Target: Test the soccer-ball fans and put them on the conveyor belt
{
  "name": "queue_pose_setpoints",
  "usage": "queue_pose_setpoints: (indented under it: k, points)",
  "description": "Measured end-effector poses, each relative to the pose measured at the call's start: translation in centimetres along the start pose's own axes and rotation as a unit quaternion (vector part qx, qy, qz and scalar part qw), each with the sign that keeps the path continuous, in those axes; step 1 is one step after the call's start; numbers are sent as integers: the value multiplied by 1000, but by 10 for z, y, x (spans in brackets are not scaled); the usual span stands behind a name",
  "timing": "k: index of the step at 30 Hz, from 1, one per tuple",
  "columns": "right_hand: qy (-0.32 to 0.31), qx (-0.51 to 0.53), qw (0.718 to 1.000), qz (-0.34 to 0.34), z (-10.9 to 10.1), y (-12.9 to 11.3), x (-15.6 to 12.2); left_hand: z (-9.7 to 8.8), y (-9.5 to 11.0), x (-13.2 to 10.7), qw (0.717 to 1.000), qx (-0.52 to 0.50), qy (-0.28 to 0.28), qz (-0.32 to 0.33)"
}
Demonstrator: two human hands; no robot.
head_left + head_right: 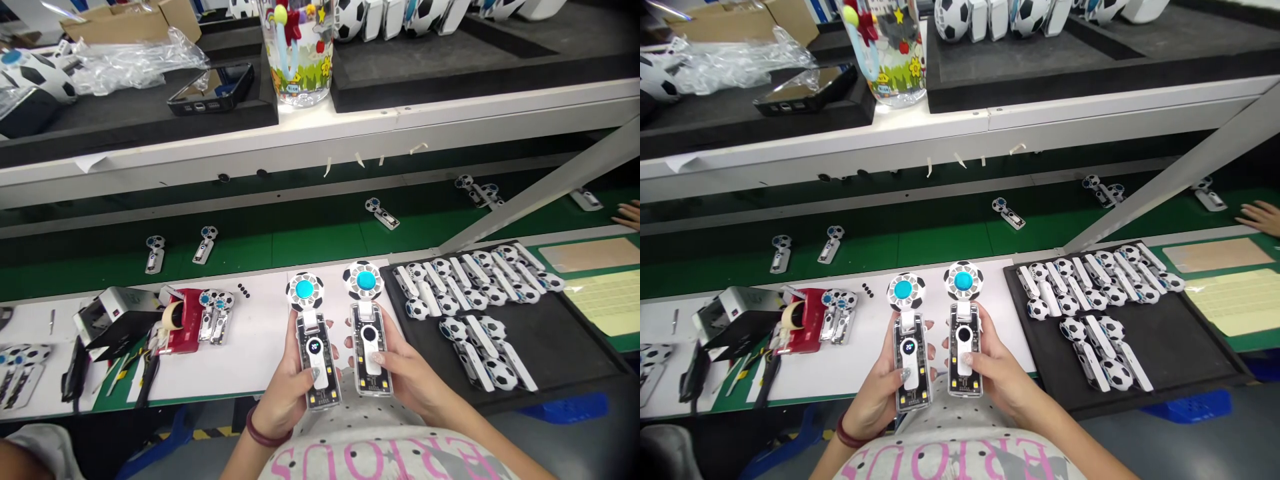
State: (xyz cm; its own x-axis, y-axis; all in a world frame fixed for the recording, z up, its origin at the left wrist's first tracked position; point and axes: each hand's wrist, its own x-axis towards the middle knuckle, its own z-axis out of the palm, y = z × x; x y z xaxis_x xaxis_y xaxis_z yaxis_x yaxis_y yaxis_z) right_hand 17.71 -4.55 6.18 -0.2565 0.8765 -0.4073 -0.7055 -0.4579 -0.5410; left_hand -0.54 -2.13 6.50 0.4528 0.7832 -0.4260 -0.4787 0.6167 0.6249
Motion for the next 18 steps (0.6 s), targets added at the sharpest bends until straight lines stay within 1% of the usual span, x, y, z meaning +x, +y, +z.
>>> queue_pose_setpoints:
  k: [5, 10, 13, 15, 16, 18]
  points:
    - [11, 1, 1000, 4, -1, -1, -2, -4, 0, 1, 1000, -5, 8, -8]
    - [15, 12, 1000, -5, 0, 1, 0, -3, 1, 2, 1000, -1, 7, -6]
    - [60, 39, 997, -10, -2, 1, 7, -2, 1, 1, 1000, 10, 10, -12]
    - [92, 40, 995, -23, -4, -7, 10, -1, 1, 0, 1000, 11, 2, -10]
    - [97, 24, 995, -28, -5, -14, 10, -1, 2, 0, 1000, 12, -6, -6]
    - [73, -37, 996, -32, -7, -35, 5, 0, 3, 0, 1000, 17, -25, 3]
